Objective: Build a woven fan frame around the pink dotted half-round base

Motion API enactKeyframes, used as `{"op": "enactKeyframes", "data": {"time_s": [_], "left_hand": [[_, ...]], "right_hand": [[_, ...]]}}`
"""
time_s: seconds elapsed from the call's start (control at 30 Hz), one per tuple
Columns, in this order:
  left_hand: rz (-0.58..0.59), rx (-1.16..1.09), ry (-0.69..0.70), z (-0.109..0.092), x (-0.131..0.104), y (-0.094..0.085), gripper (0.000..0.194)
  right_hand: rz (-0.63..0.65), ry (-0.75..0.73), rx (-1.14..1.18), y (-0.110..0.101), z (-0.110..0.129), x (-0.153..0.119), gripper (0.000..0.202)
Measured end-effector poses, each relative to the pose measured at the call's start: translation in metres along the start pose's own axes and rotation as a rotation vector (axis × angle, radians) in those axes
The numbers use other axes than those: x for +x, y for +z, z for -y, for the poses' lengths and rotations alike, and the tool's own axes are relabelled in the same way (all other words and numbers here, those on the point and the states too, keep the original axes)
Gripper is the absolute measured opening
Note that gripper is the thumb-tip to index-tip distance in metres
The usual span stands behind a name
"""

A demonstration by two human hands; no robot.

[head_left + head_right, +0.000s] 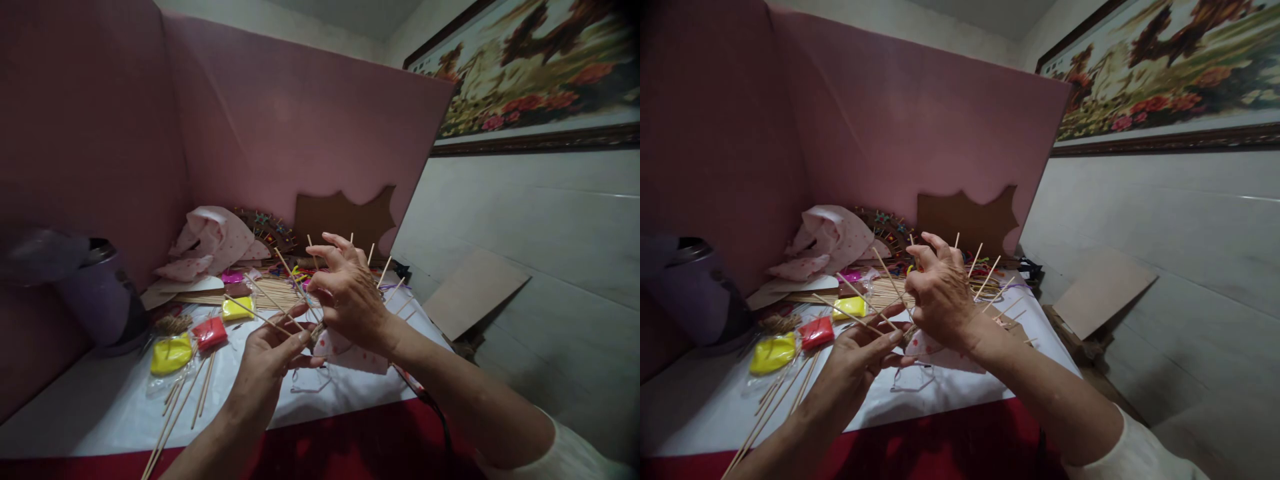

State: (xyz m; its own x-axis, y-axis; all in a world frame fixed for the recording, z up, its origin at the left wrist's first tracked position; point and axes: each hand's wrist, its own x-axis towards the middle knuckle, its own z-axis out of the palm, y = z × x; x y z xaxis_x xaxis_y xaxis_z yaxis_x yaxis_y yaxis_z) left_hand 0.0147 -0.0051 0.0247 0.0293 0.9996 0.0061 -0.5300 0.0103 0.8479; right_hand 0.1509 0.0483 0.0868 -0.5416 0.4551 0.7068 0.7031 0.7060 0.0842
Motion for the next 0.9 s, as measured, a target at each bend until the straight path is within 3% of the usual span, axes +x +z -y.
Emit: {"op": "enactKeyframes", "data": {"time_s": [0.2,0.37,0.5,0.77,0.9], "left_hand": [[-0.009,-0.017,-0.016,-0.002,0.001,0.002,0.046],[-0.01,-0.027,-0.01,0.0,0.002,-0.002,0.042],[0.008,-0.037,-0.021,0.001,0.003,-0.004,0.044],[0.058,-0.052,-0.002,0.001,0.004,-0.006,0.045],[0.025,-0.063,-0.011,0.002,0.005,-0.006,0.048]], "right_hand": [[0.022,-0.006,0.07,0.002,-0.006,-0.001,0.02],[-0.083,0.021,0.131,-0.001,-0.005,-0.007,0.032],[-0.115,0.006,0.112,-0.005,0.004,-0.016,0.031],[-0.041,-0.047,0.041,-0.001,0.01,-0.022,0.027],[-0.077,-0.035,0.061,-0.003,0.01,-0.022,0.03]]}}
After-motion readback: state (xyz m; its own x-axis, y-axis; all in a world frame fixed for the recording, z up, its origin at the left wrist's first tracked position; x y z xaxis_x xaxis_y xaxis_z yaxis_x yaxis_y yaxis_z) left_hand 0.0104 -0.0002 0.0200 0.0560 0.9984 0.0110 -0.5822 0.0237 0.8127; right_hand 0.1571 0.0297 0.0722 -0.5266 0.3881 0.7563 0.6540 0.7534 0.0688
